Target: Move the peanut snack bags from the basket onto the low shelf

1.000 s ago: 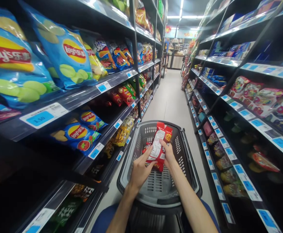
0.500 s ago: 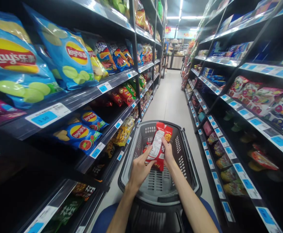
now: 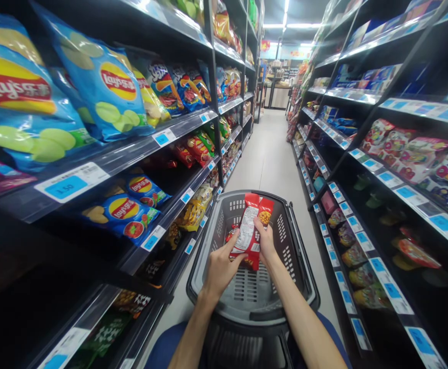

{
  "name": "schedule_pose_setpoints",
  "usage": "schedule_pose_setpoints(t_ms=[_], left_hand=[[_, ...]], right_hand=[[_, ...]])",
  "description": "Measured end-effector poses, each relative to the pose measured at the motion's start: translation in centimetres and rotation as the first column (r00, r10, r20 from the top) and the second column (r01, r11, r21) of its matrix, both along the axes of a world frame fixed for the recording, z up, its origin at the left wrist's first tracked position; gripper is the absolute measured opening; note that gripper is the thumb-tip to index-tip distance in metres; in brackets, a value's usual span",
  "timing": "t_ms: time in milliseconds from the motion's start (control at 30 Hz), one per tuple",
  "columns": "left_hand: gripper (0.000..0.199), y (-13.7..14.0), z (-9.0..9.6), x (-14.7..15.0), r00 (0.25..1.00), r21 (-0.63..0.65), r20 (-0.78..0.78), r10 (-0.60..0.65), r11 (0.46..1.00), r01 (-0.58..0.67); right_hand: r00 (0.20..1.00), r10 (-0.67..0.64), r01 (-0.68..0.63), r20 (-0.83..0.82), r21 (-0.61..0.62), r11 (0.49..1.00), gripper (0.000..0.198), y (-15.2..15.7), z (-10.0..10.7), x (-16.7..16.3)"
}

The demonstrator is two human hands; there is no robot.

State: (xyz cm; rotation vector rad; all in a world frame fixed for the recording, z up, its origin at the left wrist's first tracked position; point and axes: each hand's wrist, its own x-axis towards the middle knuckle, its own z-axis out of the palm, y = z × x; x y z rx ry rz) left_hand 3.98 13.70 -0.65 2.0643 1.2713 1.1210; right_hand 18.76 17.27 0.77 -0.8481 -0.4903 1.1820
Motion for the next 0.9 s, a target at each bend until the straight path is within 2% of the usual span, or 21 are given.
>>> schedule_pose_setpoints(t_ms=[267,400,500,567,633,733,833,900], left_hand=[[0.078,0.3,-1.0,-0.1,1.000,0.083,0.006,-0.008,0.997,0.008],[0.081,0.2,-1.0,0.1,1.000,0.206,-0.020,-0.002,0.979,0.006],[0.076,-0.2,-0.1,0.5,0.989,0.342,-0.145,-0.009,0.938,0.059],[0.076,-0.6,0.5,0.9,0.963,0.373,-0.270,-0.026,0.919,0.129],[0.073,-1.0,0.9,1.3,0.936,0.354,-0.351,-0.013,0.924,0.145],[0.077,-1.5,1.2,1.9,0.927,0.305,-0.366,0.079,0.951,0.040],[0.073,-1.9,1.9,1.8,0.918,0.280,-0.340,0.202,0.954,-0.106],[0.064,-2.1,3.1,1.0,0.910,0.272,-0.360,0.207,0.956,-0.110]], right_hand=[[1.000,-0.007,0.007,-0.004,-0.029,1.000,0.055,0.2,0.0,0.0],[1.000,-0.009,0.008,-0.017,-0.027,1.000,0.055,0.1,0.3,-0.2],[0.999,-0.051,0.050,-0.008,-0.035,0.998,0.056,0.2,0.3,-0.5],[0.999,-0.045,0.044,-0.016,-0.053,0.998,0.057,0.3,0.4,-0.6],[0.998,0.036,-0.039,-0.045,-0.067,0.997,0.053,0.2,0.4,-0.5],[0.969,0.245,-0.245,-0.023,0.002,0.970,0.045,-0.4,0.6,0.0],[0.917,0.366,-0.388,0.156,0.143,0.911,0.042,-0.8,0.5,0.7],[0.867,0.387,-0.457,0.313,0.192,0.868,0.045,-0.8,0.3,1.0]])
